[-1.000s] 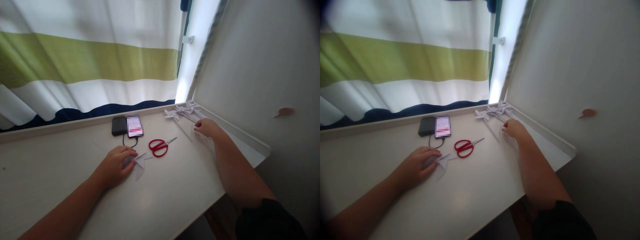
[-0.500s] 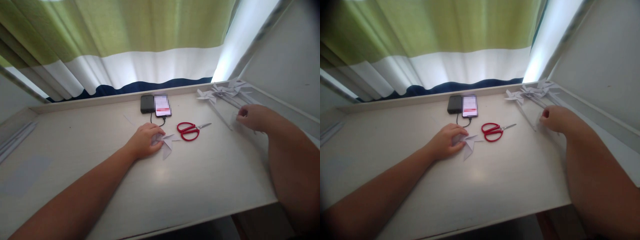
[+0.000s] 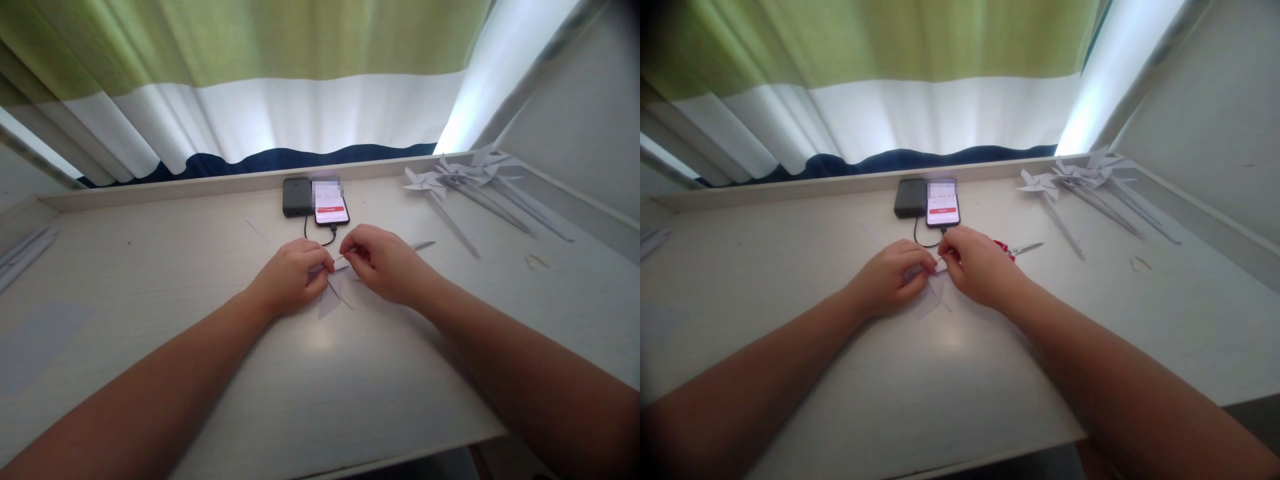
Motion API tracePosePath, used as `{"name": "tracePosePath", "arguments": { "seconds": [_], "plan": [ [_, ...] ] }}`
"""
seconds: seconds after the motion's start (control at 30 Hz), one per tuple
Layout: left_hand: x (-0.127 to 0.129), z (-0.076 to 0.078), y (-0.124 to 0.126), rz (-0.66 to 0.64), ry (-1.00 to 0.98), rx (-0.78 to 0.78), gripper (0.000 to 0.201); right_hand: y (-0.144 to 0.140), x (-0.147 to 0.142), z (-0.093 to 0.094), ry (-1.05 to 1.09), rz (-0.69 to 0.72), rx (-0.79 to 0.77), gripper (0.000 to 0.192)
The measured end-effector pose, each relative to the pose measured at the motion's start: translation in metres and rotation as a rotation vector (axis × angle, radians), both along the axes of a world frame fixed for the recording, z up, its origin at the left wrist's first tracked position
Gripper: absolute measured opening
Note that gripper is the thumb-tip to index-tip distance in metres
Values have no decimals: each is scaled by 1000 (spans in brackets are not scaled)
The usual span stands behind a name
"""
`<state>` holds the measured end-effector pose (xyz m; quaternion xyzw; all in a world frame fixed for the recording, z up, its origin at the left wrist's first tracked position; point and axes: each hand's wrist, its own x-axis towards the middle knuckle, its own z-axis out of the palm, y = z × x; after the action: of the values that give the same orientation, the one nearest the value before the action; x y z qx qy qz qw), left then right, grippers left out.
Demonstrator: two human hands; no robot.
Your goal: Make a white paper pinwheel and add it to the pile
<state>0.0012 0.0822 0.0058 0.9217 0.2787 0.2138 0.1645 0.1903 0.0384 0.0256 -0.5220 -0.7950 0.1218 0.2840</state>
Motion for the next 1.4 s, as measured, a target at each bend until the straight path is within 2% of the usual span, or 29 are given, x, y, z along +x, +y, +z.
{"name": "tracePosePath", "arguments": {
  "seconds": [0.1, 0.17, 0.4, 0.6, 0.7, 0.87, 1.03, 1.1, 1.27, 1.4],
  "plan": [
    [0, -1, -1, 8, 14, -9, 17, 8, 7, -19, 16, 64, 1, 16],
    [0, -1, -1, 23, 24, -3, 18, 10, 11, -24, -1, 84, 5, 16],
    [-1, 1, -1, 117, 53, 46, 19, -6, 13, -10, -45, 121, 51, 14],
    [-2, -2, 2, 131, 103, 10, 16, -35, -2, 0, 7, 525, -146, 15],
    [-2, -2, 3, 130, 98, 11, 14, -41, -7, -2, -82, 584, -194, 17],
    [-1, -2, 1, 128, 79, -3, 16, -46, -8, 2, -239, 571, -203, 12],
    [-2, 3, -2, 147, 60, -39, 28, -51, -5, 10, -331, 542, -225, 12],
    [-2, 5, -3, 149, 49, -59, 30, -50, -1, 11, -363, 459, -252, 16],
    [-2, 9, -4, 153, 62, -104, 26, -46, 16, 10, -380, 119, -294, 26],
    [-2, 12, -5, 158, 67, -134, 23, -44, 25, 10, -430, -25, -357, 24]
  ]
}}
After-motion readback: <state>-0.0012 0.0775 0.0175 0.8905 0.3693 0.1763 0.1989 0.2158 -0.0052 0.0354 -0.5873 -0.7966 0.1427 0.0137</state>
